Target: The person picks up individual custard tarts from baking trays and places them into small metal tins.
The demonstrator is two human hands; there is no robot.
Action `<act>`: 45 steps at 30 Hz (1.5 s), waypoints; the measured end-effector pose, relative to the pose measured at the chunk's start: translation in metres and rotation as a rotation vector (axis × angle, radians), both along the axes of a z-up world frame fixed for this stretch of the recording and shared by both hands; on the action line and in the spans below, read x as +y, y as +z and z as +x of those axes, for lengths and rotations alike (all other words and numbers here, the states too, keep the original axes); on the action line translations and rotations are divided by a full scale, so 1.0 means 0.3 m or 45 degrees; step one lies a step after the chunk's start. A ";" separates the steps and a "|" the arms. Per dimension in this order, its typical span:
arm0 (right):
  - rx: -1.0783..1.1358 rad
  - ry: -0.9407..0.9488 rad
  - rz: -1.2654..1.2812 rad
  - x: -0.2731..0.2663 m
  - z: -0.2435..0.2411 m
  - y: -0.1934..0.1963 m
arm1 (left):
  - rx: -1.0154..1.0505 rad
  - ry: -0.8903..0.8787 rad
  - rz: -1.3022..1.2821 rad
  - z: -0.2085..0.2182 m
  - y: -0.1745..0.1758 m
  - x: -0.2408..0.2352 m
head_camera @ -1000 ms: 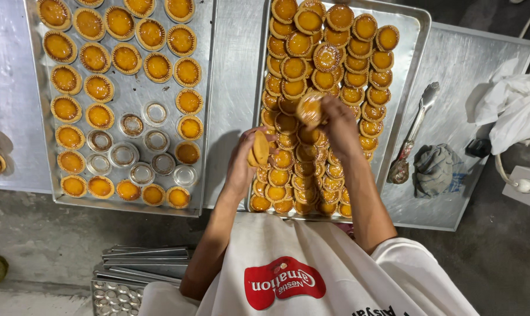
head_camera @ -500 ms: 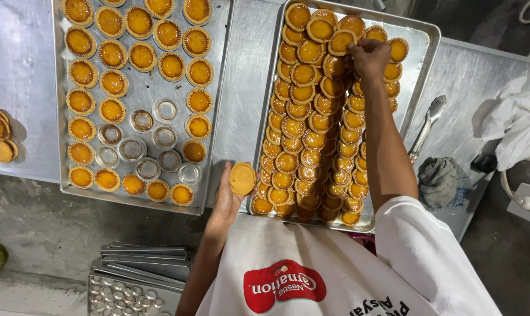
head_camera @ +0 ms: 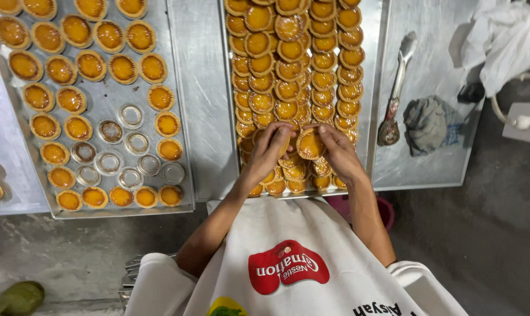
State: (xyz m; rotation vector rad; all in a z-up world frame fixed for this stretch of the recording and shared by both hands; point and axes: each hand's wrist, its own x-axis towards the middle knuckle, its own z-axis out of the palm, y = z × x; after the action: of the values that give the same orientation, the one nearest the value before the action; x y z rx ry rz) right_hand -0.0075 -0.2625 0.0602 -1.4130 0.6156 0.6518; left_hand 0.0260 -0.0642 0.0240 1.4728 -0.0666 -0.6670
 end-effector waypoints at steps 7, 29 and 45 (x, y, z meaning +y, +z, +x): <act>-0.221 -0.397 -0.619 -0.179 -0.432 -0.350 | 0.685 -0.153 -0.132 -0.077 -0.176 -0.079; -0.139 -0.437 -0.995 -0.071 -0.654 -0.382 | -1.216 -1.081 0.833 -0.080 -0.229 -0.284; -0.827 0.388 -1.093 0.299 -0.238 -0.256 | -1.036 0.284 1.212 -0.342 -0.283 0.624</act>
State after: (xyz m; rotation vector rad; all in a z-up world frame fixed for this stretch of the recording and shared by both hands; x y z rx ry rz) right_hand -0.0788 -0.1729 -0.0166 -2.4100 0.1348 0.0973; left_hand -0.0766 0.1231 -0.0609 2.5527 -0.2277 0.1852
